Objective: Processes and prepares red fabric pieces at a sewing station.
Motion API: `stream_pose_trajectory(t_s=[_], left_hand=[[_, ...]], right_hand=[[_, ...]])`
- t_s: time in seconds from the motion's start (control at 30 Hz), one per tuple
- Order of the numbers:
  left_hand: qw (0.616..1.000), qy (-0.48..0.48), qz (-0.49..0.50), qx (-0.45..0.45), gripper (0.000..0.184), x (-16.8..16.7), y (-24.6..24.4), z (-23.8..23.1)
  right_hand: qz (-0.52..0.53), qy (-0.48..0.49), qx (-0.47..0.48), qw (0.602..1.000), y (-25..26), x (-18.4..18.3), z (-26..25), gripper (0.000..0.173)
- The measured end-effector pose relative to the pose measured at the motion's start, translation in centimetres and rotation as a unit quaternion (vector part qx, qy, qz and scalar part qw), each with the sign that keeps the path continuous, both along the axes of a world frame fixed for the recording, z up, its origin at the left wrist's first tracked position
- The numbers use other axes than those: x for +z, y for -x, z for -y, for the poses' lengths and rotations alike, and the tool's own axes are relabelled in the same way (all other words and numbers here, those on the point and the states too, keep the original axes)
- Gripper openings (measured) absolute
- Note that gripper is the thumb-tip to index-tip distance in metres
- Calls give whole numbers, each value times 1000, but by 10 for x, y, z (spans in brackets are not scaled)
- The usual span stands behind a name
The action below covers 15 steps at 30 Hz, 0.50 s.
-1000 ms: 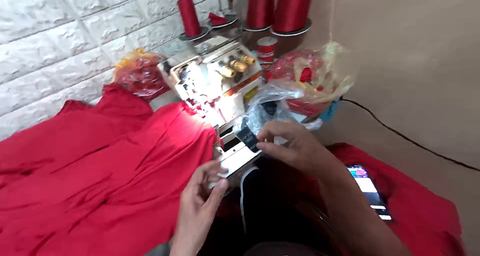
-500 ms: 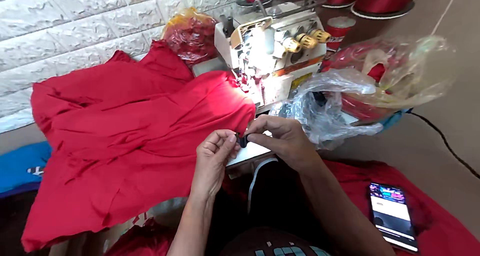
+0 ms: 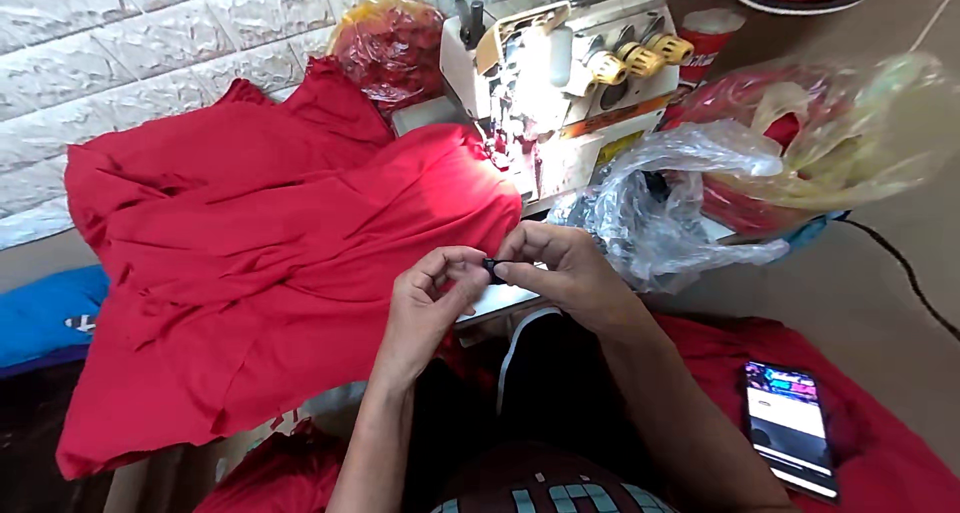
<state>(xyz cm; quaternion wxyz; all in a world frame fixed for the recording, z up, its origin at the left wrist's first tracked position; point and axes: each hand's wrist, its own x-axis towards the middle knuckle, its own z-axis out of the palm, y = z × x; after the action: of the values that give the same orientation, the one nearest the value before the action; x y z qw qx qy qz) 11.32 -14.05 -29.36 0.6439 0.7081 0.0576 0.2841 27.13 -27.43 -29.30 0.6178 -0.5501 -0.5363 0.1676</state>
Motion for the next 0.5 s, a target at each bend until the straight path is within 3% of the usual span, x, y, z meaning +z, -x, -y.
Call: stream_pose_trajectory(t_s=[0.1,0.23,0.5], left_hand=[[999,3,-7,46,11,3,-2,4],[988,95,37,115,8,2,-13,6],[978,142,66,140,6,2,-20,5]], right_hand=[[-22,-1,1,1000,2,1,-3,3],[-62,-12,-22,998,6,-2,-8,19],[-98,-29,-51,993,14,-6,-17,21]])
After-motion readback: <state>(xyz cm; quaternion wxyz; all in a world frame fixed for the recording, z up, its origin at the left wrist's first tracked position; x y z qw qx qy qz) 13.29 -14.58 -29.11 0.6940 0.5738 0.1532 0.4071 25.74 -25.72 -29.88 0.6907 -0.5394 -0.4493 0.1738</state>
